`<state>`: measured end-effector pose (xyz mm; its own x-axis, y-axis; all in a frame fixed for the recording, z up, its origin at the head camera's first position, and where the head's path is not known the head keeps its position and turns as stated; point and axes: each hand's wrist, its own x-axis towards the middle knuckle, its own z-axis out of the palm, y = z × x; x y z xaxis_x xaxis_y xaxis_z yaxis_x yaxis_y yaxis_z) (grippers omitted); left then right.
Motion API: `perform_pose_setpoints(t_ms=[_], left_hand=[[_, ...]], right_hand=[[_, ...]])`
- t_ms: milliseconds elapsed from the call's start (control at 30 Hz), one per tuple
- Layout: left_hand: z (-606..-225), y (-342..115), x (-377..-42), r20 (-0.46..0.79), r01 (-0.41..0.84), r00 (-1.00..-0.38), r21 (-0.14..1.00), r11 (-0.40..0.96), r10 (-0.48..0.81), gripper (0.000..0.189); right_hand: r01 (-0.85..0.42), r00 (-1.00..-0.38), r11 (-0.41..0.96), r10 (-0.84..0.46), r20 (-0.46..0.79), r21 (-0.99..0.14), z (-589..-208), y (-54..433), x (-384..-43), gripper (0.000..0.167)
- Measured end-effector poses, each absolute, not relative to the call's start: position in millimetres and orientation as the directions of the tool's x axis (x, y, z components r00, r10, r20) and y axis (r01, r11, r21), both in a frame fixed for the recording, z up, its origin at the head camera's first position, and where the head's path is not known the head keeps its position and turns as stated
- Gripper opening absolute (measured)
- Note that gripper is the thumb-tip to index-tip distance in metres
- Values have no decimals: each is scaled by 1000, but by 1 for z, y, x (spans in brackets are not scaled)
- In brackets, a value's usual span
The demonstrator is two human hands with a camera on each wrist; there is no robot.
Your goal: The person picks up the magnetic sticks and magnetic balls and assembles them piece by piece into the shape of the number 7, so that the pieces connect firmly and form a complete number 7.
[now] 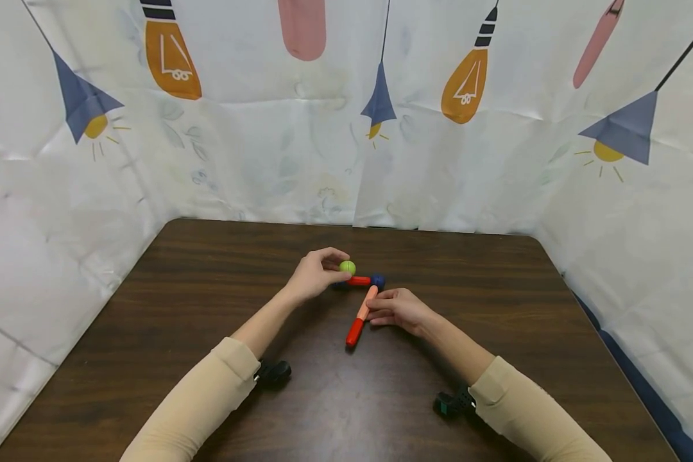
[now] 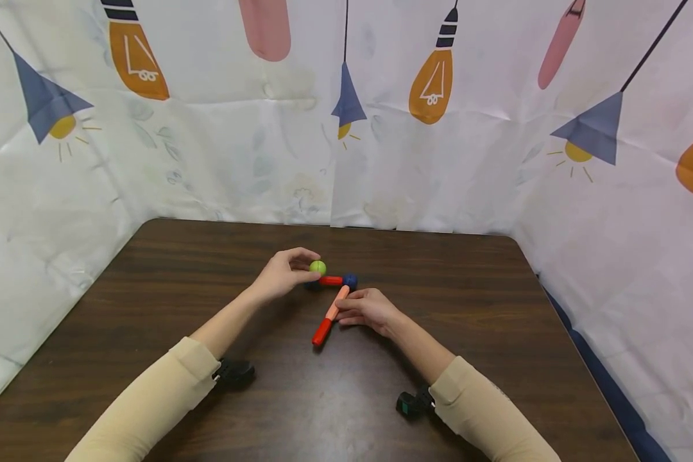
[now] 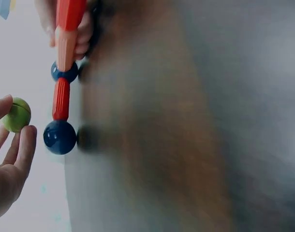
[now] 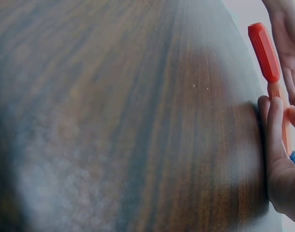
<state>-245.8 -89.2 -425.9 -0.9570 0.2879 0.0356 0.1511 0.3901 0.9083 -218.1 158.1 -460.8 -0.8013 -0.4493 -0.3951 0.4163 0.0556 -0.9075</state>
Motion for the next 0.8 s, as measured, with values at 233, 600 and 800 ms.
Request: perform_pose_setpoints(t_ms=[233, 600, 800], left_hand=[[-428, -98, -222, 25, 163, -936, 915, 368, 351, 39], [-432, -105, -201, -3, 147, -923, 922, 359, 384, 37], [-436, -107, -192, -28, 135, -916, 918, 372, 400, 34]], right_hand=[[409, -803, 71, -445, -396, -910, -460, 158, -218, 31], [413, -805, 68, -439, -399, -908, -461, 159, -218, 30], [413, -806, 59, -442, -395, -909, -461, 158, -217, 31]])
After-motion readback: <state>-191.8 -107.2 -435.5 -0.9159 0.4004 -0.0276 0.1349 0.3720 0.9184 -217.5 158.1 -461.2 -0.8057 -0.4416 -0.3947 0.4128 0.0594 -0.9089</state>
